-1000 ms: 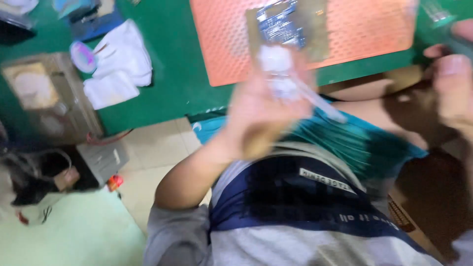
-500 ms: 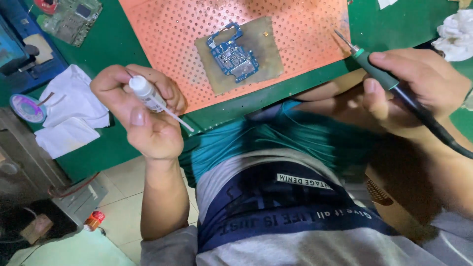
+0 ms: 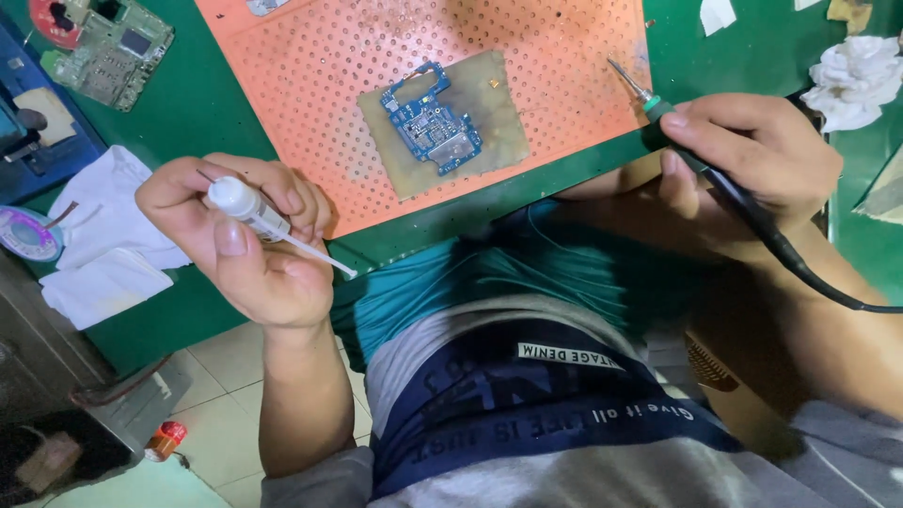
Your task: The person solders a small blue circuit board using a soldering iron and solder wire. They apply flux from a small bottle and later clean the board with a toothbrush.
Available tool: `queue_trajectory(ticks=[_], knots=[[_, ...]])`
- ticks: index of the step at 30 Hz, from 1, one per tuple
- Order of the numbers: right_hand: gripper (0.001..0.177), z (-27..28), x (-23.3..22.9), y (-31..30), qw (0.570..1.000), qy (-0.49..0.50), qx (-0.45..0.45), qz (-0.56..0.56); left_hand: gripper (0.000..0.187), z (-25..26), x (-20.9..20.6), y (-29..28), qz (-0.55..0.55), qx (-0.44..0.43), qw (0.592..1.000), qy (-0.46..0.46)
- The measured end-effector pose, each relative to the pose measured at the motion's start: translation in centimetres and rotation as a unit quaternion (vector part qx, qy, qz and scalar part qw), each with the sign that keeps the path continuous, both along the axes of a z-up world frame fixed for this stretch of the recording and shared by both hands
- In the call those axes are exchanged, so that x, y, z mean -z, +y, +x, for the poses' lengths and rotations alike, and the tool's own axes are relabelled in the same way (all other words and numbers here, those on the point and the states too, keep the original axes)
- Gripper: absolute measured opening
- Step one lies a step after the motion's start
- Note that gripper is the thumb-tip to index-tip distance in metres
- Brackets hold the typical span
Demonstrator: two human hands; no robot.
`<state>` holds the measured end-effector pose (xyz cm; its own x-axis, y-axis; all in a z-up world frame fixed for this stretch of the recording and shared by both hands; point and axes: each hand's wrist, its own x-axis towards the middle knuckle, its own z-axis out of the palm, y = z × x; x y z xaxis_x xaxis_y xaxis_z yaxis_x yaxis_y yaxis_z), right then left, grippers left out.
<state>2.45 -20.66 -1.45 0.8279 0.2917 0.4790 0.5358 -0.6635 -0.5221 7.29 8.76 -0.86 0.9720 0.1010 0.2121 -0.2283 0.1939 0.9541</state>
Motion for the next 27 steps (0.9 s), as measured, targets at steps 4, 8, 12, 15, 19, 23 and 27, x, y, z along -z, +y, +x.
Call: queue_trajectory(ticks=[4,8,12,15,19,23,27], knots=[[0.016,0.0,-0.2,-0.2,1.000,0.019,-0.005,0.000,0.024,0.1,-0.1,-0.1,0.006,-0.002,1.000,0.001],[0.018,-0.1,-0.5,-0.2,0.998,0.055,-0.001,0.003,0.023,0.2,-0.1,-0.2,0.008,0.005,1.000,-0.004],[0.023,-0.6,-0.5,-0.2,0.996,0.071,0.038,0.034,0.025,0.2,-0.2,-0.2,0.006,-0.001,1.000,0.013],[0.029,-1.0,-1.5,-0.2,0.987,0.141,0.070,0.018,0.024,0.2,0.1,0.0,-0.006,0.006,1.000,0.009],[0.031,-0.7,-1.9,-0.6,0.989,0.133,0.062,-0.023,0.024,0.2,-0.1,-0.2,-0.003,0.011,1.000,0.003],[0.028,-0.6,-1.3,-0.7,0.991,0.106,0.085,-0.008,0.023,0.1,-0.1,-0.2,0.007,0.011,1.000,0.005],[0.025,-0.4,-1.4,-0.4,0.988,0.119,0.091,0.036,0.024,0.0,0.1,-0.2,-0.001,0.008,1.000,-0.006]])
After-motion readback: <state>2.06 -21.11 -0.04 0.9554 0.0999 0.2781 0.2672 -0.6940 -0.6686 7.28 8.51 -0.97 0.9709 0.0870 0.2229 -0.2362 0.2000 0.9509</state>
